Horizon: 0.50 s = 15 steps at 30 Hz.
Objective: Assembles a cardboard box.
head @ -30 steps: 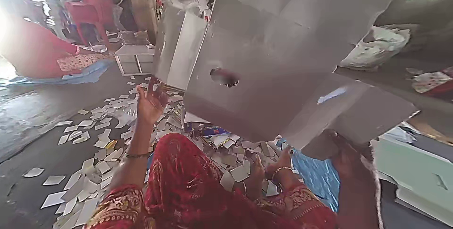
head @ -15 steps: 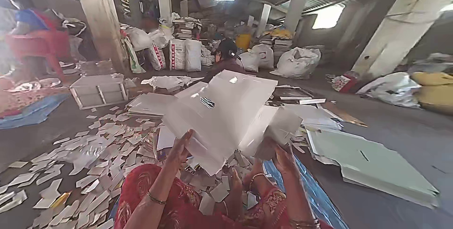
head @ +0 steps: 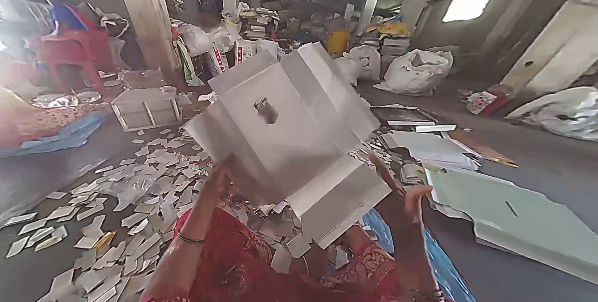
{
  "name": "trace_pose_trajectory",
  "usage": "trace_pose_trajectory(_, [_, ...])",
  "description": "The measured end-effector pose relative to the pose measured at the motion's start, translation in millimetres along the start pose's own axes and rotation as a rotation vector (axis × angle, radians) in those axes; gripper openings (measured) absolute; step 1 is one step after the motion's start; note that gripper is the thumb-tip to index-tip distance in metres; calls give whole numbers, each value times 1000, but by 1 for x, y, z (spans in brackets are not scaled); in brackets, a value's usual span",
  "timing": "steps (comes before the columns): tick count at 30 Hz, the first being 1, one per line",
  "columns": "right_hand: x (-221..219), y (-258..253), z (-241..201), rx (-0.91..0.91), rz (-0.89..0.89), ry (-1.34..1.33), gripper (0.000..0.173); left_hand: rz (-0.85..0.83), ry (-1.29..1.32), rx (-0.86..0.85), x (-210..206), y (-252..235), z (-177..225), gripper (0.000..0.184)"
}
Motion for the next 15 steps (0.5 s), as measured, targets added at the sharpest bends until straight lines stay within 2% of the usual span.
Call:
trace_pose_trajectory(4, [10, 3, 24, -227, 98, -33, 116, -123, 102, 14, 28, 7, 8, 23])
trace_pose_trajectory(10, [-28, 13, 67, -432, -30, -6, 125, -117, 48, 118, 37, 26, 2, 20])
trace_pose_trajectory(13, [-35, 17, 85, -368, -91, 27, 110, -146, 74, 133, 32, 28, 1, 19])
trace_pose_trajectory(15, [-32, 17, 93, -335, -56, 12, 97, -166, 73, 132, 32, 25, 2, 19])
Point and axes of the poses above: each hand's wrist, its own y-axis away from the middle knuckle, its own x-axis out of the back of the hand, z = x × y, the point moved 3 cm from there along -y, towards the middle knuckle, and after that the axes turned 15 degrees about x, right-handed, at the moved point
